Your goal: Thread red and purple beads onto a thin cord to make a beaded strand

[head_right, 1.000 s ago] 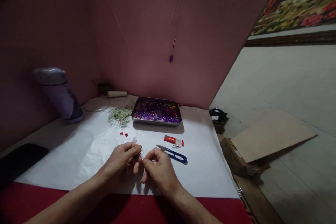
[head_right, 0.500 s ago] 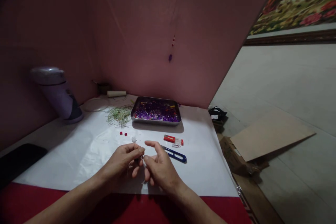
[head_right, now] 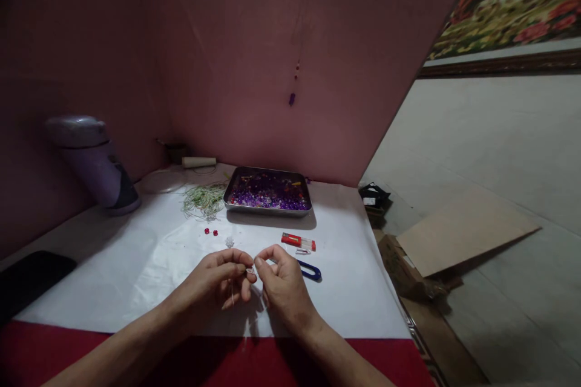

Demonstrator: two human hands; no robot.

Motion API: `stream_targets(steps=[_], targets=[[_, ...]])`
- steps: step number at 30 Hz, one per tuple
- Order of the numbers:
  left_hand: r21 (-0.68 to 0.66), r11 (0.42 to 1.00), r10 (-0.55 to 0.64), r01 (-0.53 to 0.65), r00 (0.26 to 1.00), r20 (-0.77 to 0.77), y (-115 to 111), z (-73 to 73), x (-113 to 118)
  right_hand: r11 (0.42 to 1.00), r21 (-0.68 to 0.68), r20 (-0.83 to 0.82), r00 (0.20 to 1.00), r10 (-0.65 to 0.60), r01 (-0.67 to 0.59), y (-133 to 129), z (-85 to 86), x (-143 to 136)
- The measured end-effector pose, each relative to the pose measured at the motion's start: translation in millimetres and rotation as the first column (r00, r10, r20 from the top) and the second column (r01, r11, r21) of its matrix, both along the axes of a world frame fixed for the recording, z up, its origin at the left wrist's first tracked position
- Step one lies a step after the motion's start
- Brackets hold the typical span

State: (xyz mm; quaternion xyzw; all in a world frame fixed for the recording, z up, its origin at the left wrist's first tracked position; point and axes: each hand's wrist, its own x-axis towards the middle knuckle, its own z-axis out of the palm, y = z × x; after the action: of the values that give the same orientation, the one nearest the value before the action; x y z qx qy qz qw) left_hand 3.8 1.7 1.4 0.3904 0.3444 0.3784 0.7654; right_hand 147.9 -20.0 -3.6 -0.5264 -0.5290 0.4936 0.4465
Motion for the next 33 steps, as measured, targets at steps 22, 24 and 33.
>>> stream_targets(steps=[22, 24, 33], targets=[[-0.019, 0.999, 0.045, -0.046, 0.995, -0.089, 0, 1.0, 0, 0.993, 0.116, 0.158, 0.987, -0.013, -0.006, -8, 0.0, -2], [-0.014, 0.998, 0.066, -0.068, 0.995, -0.072, 1, -0.7, 0, 0.987, 0.16, 0.214, 0.977, -0.002, -0.033, -10, 1.7, -2], [0.009, 0.998, 0.067, -0.067, 0.992, -0.103, 3, -5.6, -1, 0.955, 0.289, 0.434, 0.898, -0.071, -0.064, -13, 4.7, -3]])
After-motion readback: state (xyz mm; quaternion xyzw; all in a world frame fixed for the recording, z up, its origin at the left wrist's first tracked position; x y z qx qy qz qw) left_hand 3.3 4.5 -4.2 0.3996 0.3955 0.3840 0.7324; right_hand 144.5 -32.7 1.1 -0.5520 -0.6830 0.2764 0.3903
